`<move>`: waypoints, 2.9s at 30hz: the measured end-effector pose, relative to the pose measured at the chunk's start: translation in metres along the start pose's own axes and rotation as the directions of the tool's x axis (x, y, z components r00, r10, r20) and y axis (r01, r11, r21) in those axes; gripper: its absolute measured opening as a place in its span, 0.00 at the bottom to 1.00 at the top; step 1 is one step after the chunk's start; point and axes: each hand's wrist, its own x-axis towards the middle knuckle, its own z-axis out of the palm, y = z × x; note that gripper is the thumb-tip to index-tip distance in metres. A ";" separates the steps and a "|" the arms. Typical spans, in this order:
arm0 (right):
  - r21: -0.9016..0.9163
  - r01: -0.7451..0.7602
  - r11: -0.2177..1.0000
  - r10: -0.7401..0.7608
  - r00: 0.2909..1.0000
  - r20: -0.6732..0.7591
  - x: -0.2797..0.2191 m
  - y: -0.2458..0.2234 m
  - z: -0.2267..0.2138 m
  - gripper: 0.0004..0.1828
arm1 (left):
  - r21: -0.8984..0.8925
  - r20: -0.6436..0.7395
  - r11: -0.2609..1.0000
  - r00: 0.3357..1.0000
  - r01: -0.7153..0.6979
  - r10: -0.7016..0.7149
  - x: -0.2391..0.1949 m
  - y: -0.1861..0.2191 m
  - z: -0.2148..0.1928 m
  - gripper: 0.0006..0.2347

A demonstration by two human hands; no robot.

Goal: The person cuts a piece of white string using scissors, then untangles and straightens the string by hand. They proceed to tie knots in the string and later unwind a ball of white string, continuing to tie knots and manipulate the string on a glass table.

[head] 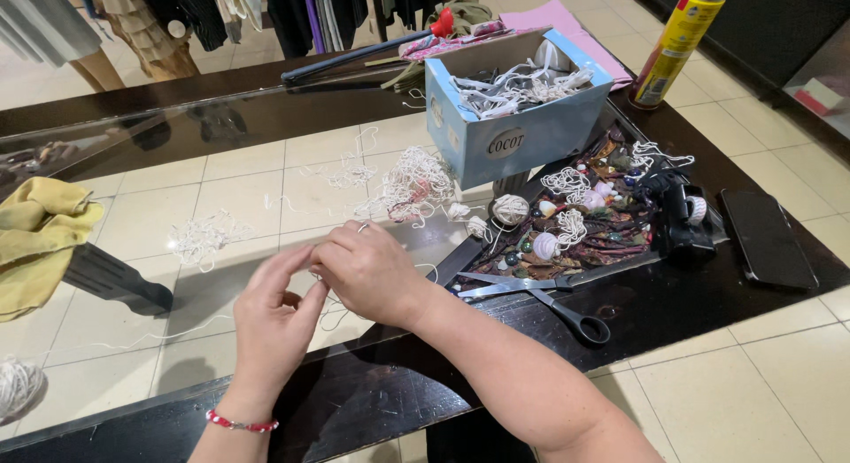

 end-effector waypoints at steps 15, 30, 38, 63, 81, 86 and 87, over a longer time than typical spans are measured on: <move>0.193 -0.040 0.980 0.064 0.991 -0.121 0.005 0.008 -0.007 0.05 | -0.412 -0.132 0.908 0.981 0.079 -0.145 0.002 -0.009 0.005 0.05; 0.082 -0.148 0.986 0.159 0.978 -0.136 0.007 -0.010 0.000 0.03 | -0.907 0.064 0.343 0.885 0.244 -0.460 0.006 -0.032 0.024 0.04; -0.144 0.106 0.984 -0.131 0.974 -0.184 0.003 -0.019 0.014 0.05 | -0.750 -0.080 0.627 0.912 0.210 -0.402 0.005 -0.021 0.009 0.03; -0.107 0.220 0.970 -0.240 0.939 -0.248 0.014 -0.012 -0.008 0.07 | -0.335 0.008 0.932 0.989 0.139 -0.145 0.004 -0.011 -0.011 0.04; 0.356 -0.187 0.916 0.154 0.981 0.119 0.001 -0.006 0.004 0.09 | -0.299 -0.171 0.950 0.974 0.091 -0.148 0.001 -0.019 0.002 0.05; 0.090 -0.049 0.995 0.050 0.999 -0.008 -0.002 -0.004 0.007 0.03 | -0.299 -0.194 0.951 0.972 0.072 -0.134 0.002 -0.021 0.006 0.05; 0.094 -0.047 0.994 0.048 0.999 -0.003 -0.002 -0.005 0.008 0.03 | -0.300 -0.197 0.951 0.970 0.075 -0.139 0.001 -0.019 0.006 0.05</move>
